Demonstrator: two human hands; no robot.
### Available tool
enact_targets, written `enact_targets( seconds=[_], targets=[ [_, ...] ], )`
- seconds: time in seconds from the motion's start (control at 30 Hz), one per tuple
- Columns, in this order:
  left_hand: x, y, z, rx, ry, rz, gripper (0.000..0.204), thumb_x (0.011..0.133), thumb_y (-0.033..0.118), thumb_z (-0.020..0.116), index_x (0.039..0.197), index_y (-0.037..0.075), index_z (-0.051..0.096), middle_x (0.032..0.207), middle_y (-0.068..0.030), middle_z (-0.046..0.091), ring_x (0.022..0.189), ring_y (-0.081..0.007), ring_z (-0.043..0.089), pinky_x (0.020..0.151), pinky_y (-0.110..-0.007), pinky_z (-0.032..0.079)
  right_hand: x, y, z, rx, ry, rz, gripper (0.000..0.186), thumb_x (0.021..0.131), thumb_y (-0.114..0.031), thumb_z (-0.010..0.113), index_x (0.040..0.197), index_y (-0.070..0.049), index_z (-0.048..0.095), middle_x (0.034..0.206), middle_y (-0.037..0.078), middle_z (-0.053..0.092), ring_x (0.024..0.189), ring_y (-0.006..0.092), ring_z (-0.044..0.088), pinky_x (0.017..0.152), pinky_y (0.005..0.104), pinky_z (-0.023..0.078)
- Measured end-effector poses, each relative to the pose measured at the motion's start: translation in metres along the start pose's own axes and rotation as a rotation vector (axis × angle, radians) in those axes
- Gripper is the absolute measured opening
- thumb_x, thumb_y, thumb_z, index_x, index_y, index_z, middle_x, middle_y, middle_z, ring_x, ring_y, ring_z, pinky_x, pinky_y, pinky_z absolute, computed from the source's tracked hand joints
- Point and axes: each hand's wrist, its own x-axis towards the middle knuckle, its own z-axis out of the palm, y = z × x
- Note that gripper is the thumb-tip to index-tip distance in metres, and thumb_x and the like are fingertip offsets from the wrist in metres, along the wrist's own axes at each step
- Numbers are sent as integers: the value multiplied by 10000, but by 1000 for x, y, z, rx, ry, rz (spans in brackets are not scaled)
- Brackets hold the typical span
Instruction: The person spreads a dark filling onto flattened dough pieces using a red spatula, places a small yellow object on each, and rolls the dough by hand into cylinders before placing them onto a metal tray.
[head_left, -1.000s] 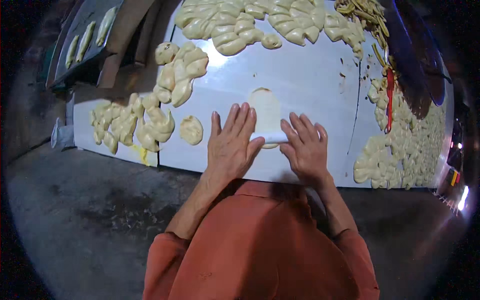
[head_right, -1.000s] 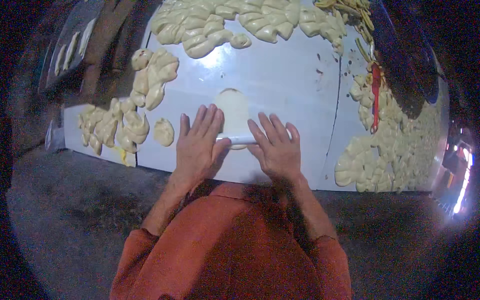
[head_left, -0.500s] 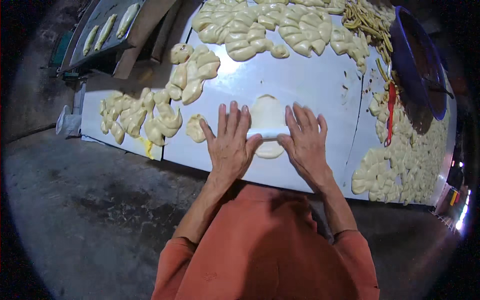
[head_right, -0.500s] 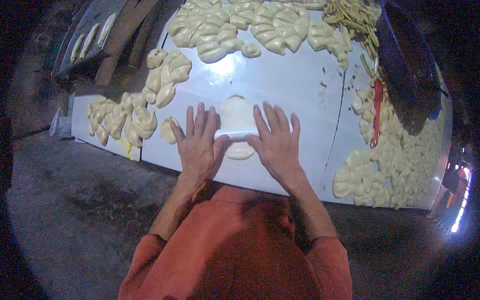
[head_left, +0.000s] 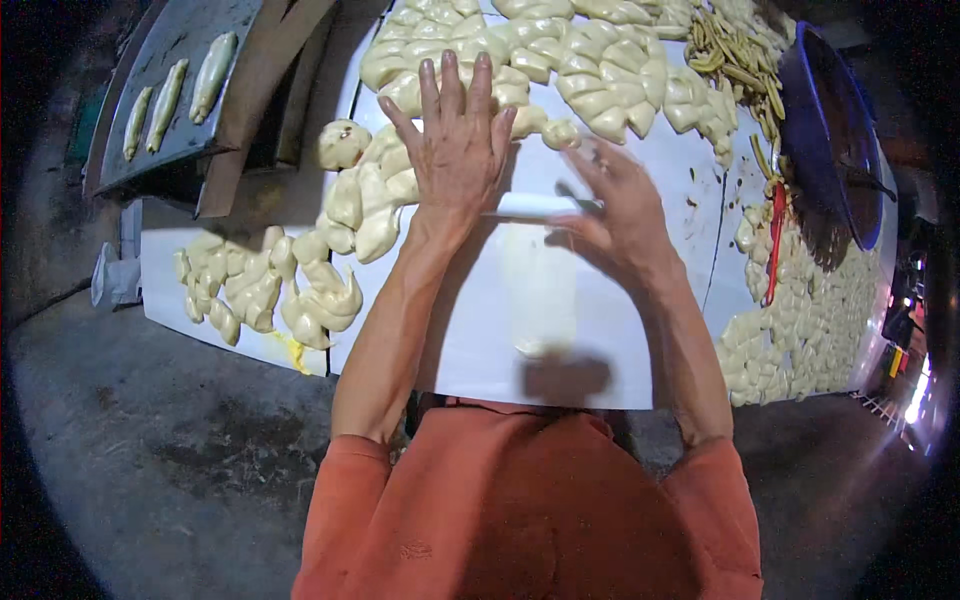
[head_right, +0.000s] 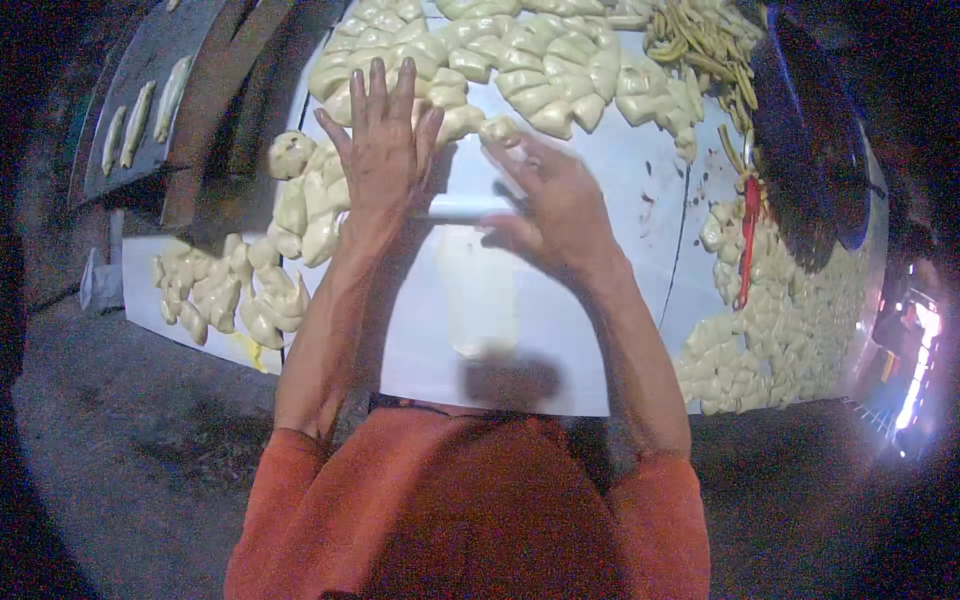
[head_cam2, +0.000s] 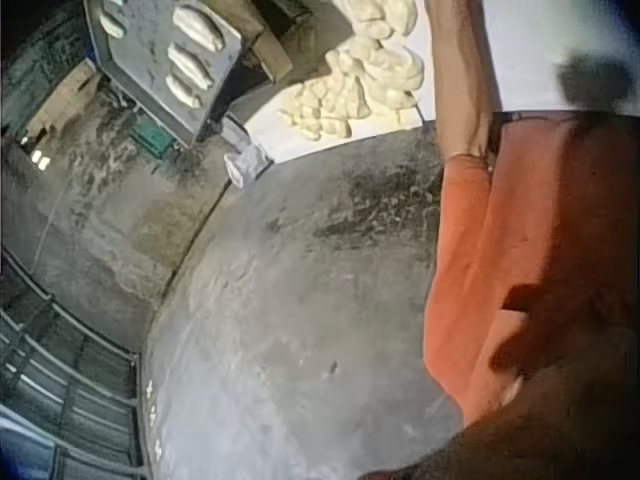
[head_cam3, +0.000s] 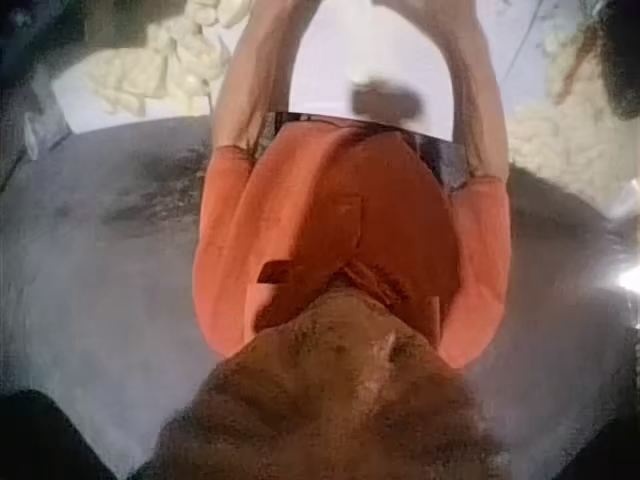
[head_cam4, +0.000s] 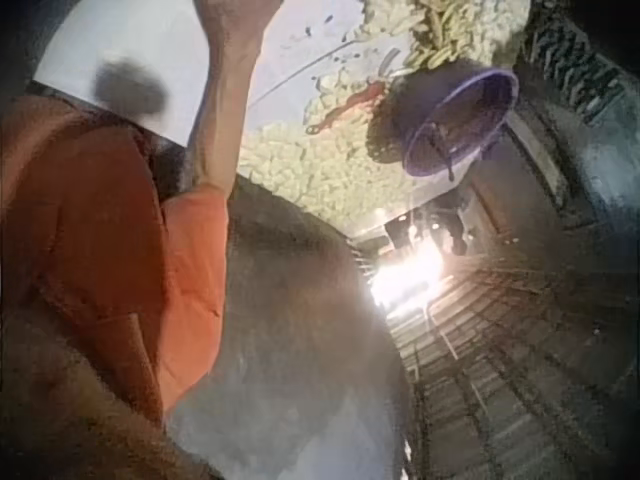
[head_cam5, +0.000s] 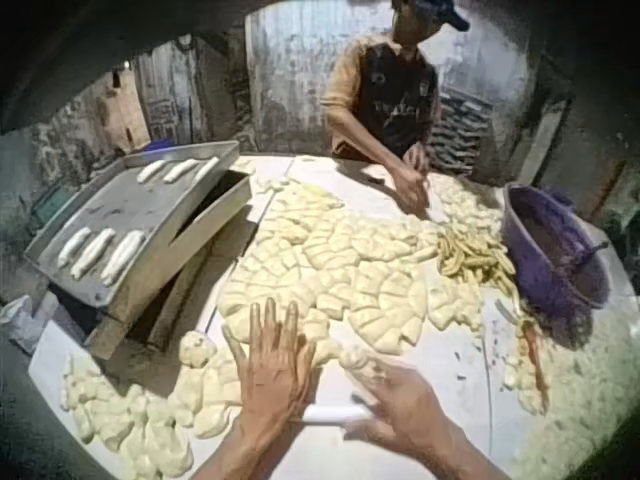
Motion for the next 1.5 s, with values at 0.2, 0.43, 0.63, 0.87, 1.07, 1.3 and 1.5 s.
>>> enact_targets(
  seconds=[0.2,0.43,0.63,0.87,1.07,1.3,1.5],
  targets=[
    [-33,6,-66,-333,-30,44,554,968,211,646,1486,80,500,1500,-165,499,1435,-358,416,1169,-664,225,-58,1,-15,-72,-15,327,466,914,-268,710,1332,-74,643,1011,127,690,917,294,654,832,446,499],
    [-95,47,-78,-160,-590,143,748,992,457,570,1552,2,373,1626,-161,371,1536,-347,274,1194,-713,131,-49,-47,7,-188,-152,33,719,914,-471,657,1449,-11,515,1516,181,502,1437,360,430,1168,586,300],
    [-106,51,-85,-48,-726,97,855,991,583,489,1591,8,288,1676,-192,256,1562,-365,210,1170,-754,63,-74,-37,31,-230,-281,168,877,957,-694,441,1557,-56,401,1636,141,366,1533,294,304,1228,671,79],
    [-101,59,-90,-66,-793,49,829,1010,503,519,1587,-33,259,1671,-237,236,1567,-410,156,1199,-710,7,-74,-29,15,52,-151,164,649,963,-532,594,1383,-38,591,1487,179,539,1418,342,460,1201,606,262],
    [-97,53,-98,-134,-783,96,812,986,505,598,1590,37,323,1639,-241,311,1553,-405,211,1187,-719,65,-141,39,-59,-147,474,655,337,924,-227,720,1190,-25,669,1112,144,702,1005,332,677,888,456,520],
    [-64,115,-99,-414,-628,161,635,964,315,687,1503,63,468,1355,-148,642,1246,-299,606,1181,-568,278,-172,109,-98,-421,332,690,321,906,-227,708,1173,-51,677,1108,128,706,962,321,691,843,452,547],
    [-32,230,-44,-647,-628,311,531,943,182,678,1441,71,531,1351,-191,631,1170,-363,635,1072,-504,424,-181,129,-119,24,353,721,263,870,-119,657,1118,-53,715,980,123,738,825,274,728,737,371,579]
  ],
)
